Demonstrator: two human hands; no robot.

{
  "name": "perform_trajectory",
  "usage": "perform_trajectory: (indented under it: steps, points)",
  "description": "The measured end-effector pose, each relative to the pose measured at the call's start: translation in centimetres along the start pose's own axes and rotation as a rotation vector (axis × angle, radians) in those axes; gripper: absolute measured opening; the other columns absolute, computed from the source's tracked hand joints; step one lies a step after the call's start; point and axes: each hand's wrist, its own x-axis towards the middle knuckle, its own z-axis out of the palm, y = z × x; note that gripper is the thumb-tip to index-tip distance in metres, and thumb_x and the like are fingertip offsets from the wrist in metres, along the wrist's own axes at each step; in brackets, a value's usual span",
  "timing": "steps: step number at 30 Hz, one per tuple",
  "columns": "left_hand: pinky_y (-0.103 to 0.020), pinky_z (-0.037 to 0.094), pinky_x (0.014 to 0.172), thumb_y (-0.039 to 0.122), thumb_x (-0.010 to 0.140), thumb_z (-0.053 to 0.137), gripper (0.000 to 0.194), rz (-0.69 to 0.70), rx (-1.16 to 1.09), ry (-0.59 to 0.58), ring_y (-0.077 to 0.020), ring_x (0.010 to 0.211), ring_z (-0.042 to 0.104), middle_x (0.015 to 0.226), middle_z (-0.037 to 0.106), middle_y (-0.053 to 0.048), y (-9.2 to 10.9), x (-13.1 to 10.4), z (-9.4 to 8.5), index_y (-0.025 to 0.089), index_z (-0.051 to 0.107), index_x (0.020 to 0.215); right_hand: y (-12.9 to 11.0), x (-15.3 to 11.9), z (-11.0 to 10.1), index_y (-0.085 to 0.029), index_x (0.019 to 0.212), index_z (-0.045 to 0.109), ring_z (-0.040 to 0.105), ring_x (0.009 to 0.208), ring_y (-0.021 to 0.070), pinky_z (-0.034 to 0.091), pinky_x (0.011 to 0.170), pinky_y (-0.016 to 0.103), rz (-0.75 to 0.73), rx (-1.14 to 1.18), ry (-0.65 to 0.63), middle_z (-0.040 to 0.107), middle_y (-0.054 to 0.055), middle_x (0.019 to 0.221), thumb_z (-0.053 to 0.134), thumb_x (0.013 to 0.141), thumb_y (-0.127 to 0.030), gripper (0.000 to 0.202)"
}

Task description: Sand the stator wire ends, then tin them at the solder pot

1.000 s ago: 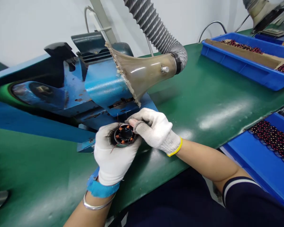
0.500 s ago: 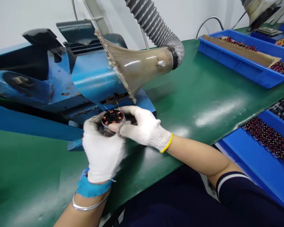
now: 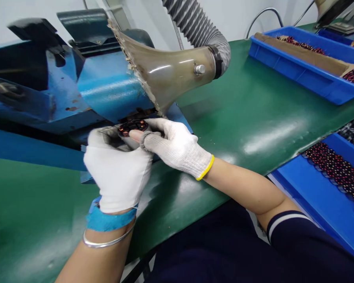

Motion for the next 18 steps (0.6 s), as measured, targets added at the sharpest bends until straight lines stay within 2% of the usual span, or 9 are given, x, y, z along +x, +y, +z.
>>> perform_trajectory:
  steps: [2,4,7,9,12,14,16,18]
  points:
    - [-0.051,0.069,0.083,0.048,0.071,0.077,0.034,-0.004,-0.023,-0.011,-0.0286,0.083,0.075,0.078,0.069,-0.002,0.0,-0.1,0.3,0.027,0.057,0.089,0.4,0.0,-0.2,-0.016,0.116,0.079,0.08,0.117,0.0238,0.065,0.108,0.03,0.003,0.13,-0.071,0.086,0.006,0.114,0.094,0.09,-0.045,0.042]
    - [-0.05,0.069,0.081,0.051,0.066,0.078,0.041,0.004,-0.078,-0.019,-0.0275,0.081,0.075,0.079,0.07,-0.003,-0.4,-0.5,0.4,0.025,0.058,0.091,1.0,-0.5,-0.3,-0.016,0.12,0.077,0.08,0.116,0.0247,0.066,0.106,0.032,0.018,0.157,-0.048,0.085,0.007,0.119,0.098,0.084,-0.044,0.05]
    - [-0.049,0.07,0.083,0.052,0.062,0.086,0.053,0.058,-0.177,-0.019,-0.0291,0.086,0.078,0.094,0.077,-0.006,-1.8,-1.9,-0.2,0.025,0.062,0.101,1.7,-1.8,0.0,-0.018,0.126,0.078,0.079,0.118,0.027,0.067,0.107,0.038,0.001,0.056,0.023,0.082,0.009,0.128,0.103,0.076,-0.043,0.061]
    - [-0.05,0.071,0.088,0.05,0.062,0.092,0.058,0.083,-0.25,-0.009,-0.0303,0.091,0.08,0.101,0.079,-0.007,-3.2,-3.1,-1.1,0.026,0.062,0.105,2.3,-2.6,0.4,-0.02,0.127,0.079,0.078,0.122,0.0289,0.065,0.111,0.041,-0.066,-0.055,0.005,0.079,0.011,0.133,0.104,0.072,-0.043,0.065]
    - [-0.049,0.072,0.091,0.048,0.06,0.097,0.063,0.05,-0.345,-0.047,-0.0311,0.096,0.082,0.106,0.081,-0.008,-5.7,-4.8,-3.0,0.027,0.065,0.11,3.2,-3.2,0.8,-0.018,0.125,0.079,0.077,0.119,0.0305,0.065,0.11,0.045,-0.205,-0.156,-0.125,0.078,0.012,0.127,0.104,0.069,-0.049,0.069]
    - [-0.05,0.072,0.093,0.047,0.057,0.097,0.066,-0.028,-0.332,-0.089,-0.0324,0.098,0.082,0.109,0.082,-0.01,-7.8,-5.6,-4.8,0.026,0.069,0.113,3.7,-3.3,1.0,-0.017,0.121,0.079,0.076,0.113,0.0306,0.065,0.106,0.047,-0.29,-0.167,-0.177,0.078,0.012,0.116,0.103,0.07,-0.057,0.069]
    - [-0.054,0.071,0.098,0.048,0.056,0.096,0.065,-0.147,-0.223,-0.102,-0.035,0.102,0.083,0.111,0.083,-0.011,-10.2,-5.9,-6.9,0.026,0.072,0.112,3.8,-3.4,1.1,-0.016,0.119,0.079,0.075,0.106,0.0294,0.065,0.102,0.047,-0.343,-0.168,-0.17,0.077,0.011,0.109,0.099,0.076,-0.061,0.065]
    - [-0.06,0.068,0.106,0.05,0.058,0.094,0.063,-0.288,-0.051,-0.129,-0.0385,0.107,0.083,0.112,0.084,-0.013,-12.8,-5.5,-9.3,0.026,0.075,0.112,3.7,-3.6,1.1,-0.017,0.119,0.079,0.074,0.101,0.0273,0.066,0.098,0.046,-0.343,-0.176,-0.139,0.076,0.01,0.108,0.094,0.083,-0.057,0.056]
